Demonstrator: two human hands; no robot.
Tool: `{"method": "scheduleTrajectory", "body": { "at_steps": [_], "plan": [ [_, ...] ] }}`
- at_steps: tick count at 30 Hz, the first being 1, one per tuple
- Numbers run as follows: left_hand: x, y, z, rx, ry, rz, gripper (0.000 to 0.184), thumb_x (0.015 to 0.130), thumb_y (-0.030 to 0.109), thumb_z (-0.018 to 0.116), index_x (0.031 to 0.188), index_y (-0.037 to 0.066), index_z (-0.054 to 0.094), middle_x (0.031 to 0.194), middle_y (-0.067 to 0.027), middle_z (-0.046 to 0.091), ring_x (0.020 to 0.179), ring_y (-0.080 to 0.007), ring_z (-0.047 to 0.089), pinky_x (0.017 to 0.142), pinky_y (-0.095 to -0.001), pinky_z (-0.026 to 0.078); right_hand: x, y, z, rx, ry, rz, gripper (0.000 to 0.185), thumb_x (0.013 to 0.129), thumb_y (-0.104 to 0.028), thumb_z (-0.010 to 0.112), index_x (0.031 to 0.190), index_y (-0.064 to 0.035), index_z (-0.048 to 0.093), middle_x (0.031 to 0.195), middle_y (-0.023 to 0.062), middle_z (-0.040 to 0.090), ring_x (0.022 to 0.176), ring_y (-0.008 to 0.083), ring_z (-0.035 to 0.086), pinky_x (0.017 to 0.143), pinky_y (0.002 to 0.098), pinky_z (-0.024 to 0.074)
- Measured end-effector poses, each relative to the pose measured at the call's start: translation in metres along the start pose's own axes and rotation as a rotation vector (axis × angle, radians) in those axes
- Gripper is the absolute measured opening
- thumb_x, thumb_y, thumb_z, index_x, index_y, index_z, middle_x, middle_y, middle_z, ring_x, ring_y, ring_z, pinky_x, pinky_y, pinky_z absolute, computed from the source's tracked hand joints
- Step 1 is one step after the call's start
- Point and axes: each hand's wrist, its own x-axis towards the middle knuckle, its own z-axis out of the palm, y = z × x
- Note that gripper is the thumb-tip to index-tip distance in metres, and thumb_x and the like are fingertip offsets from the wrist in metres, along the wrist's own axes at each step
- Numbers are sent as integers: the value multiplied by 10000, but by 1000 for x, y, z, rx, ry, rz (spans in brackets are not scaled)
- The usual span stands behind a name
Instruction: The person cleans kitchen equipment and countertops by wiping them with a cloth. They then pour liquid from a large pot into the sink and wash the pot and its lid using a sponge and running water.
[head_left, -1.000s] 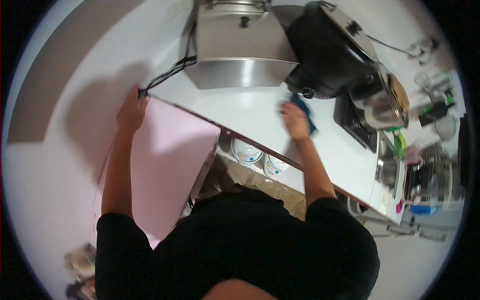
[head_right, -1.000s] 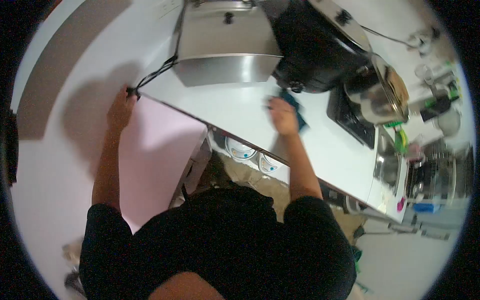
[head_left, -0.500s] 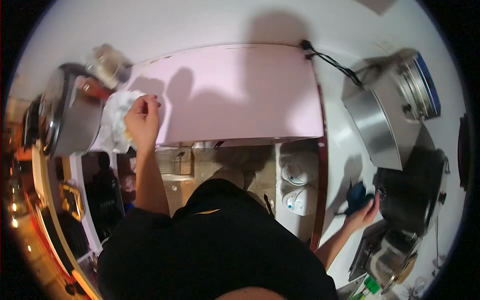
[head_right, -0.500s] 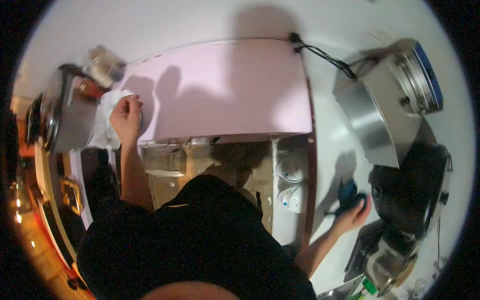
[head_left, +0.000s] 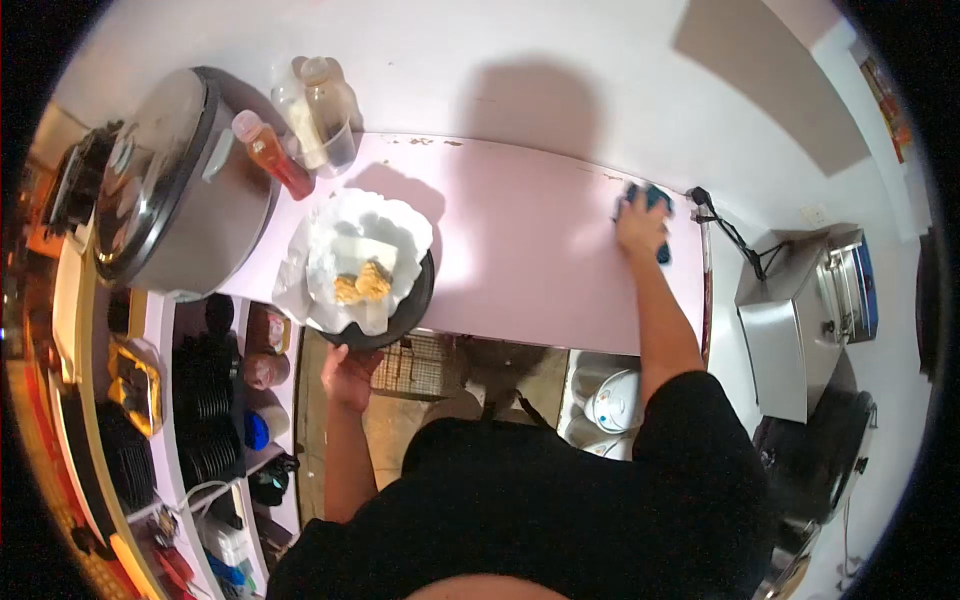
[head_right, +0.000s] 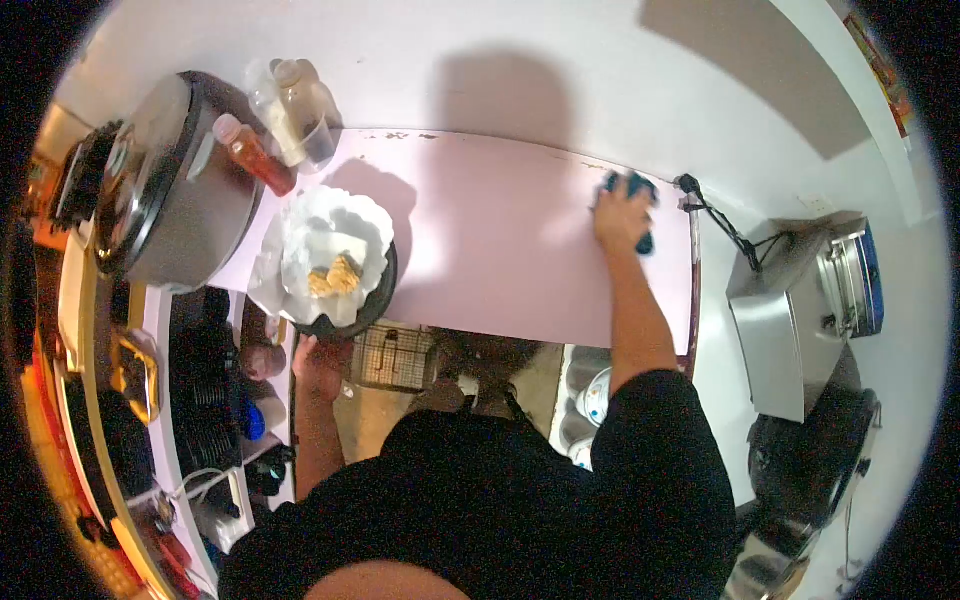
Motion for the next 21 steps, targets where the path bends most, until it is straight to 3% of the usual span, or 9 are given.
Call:
{"method": "scheduleTrajectory", "body": {
  "at_steps": [5, 9, 11, 14, 16, 17, 18, 19, 21],
  "plan": [
    [15, 13, 18, 102, 119, 102, 435, 696, 52, 451, 1131, 41, 434, 1028, -101, 538, 935, -250, 548, 738, -393, 501, -41, -182, 29, 110, 157, -435, 456, 742, -396, 506, 1128, -154, 492, 1167, 201, 401, 1089, 372, 389, 798, 531, 369],
    [-8, 46, -22, 107, 158, 161, 418, 682, 64, 448, 1097, 17, 450, 995, -95, 557, 918, -234, 558, 727, -373, 501, -89, -303, 41, 351, -51, -600, 509, 788, -358, 475, 1238, -126, 415, 1323, 203, 271, 1205, 410, 263, 927, 552, 252],
    [-35, 78, -52, 228, 230, 261, 362, 680, 78, 454, 1036, 22, 493, 964, -82, 571, 853, -222, 584, 663, -343, 513, -137, -329, 53, 289, 30, -830, 487, 789, -360, 467, 1229, -153, 433, 1294, 210, 297, 1202, 416, 246, 930, 597, 193],
    [-75, 123, -68, 361, 358, 371, 269, 692, 94, 468, 945, 33, 532, 895, -72, 590, 739, -200, 595, 553, -290, 499, -197, -292, 21, 551, -193, -1147, 436, 810, -357, 448, 1201, -163, 456, 1336, 180, 272, 1252, 345, 220, 955, 597, 157],
    [-97, 145, -73, 383, 450, 427, 237, 707, 98, 473, 926, 29, 534, 849, -68, 599, 679, -185, 587, 503, -268, 475, -177, -245, 14, 393, -207, -1102, 384, 805, -325, 465, 1146, -150, 495, 1320, 169, 295, 1229, 303, 271, 951, 569, 213],
    [-106, 154, -81, 391, 475, 450, 229, 717, 98, 475, 926, 24, 531, 831, -67, 601, 653, -177, 580, 481, -260, 461, -153, -213, 6, 414, -13, -1015, 328, 779, -288, 502, 1066, -133, 530, 1167, 170, 453, 1082, 293, 443, 866, 529, 339],
    [-115, 160, -101, 358, 414, 444, 251, 728, 91, 489, 965, 6, 491, 888, -84, 573, 750, -204, 563, 585, -271, 474, -115, -179, -4, 350, -330, -879, 312, 772, -259, 514, 1048, -115, 516, 953, 152, 556, 884, 279, 549, 754, 497, 406],
    [-123, 167, -121, 325, 354, 436, 286, 739, 83, 503, 1003, -13, 450, 945, -100, 544, 847, -231, 545, 688, -282, 488, -94, -138, -7, 256, -57, -792, 257, 765, -214, 516, 992, -93, 521, 814, 113, 576, 724, 288, 571, 697, 478, 418],
    [-135, 170, -134, 186, 366, 376, 361, 725, 115, 468, 1056, -28, 447, 1011, -119, 551, 910, -271, 552, 685, -307, 511, -52, -23, 13, -59, -23, -631, 237, 768, -195, 511, 981, -93, 535, 1066, 100, 508, 929, 313, 501, 754, 461, 417]
  ]
}}
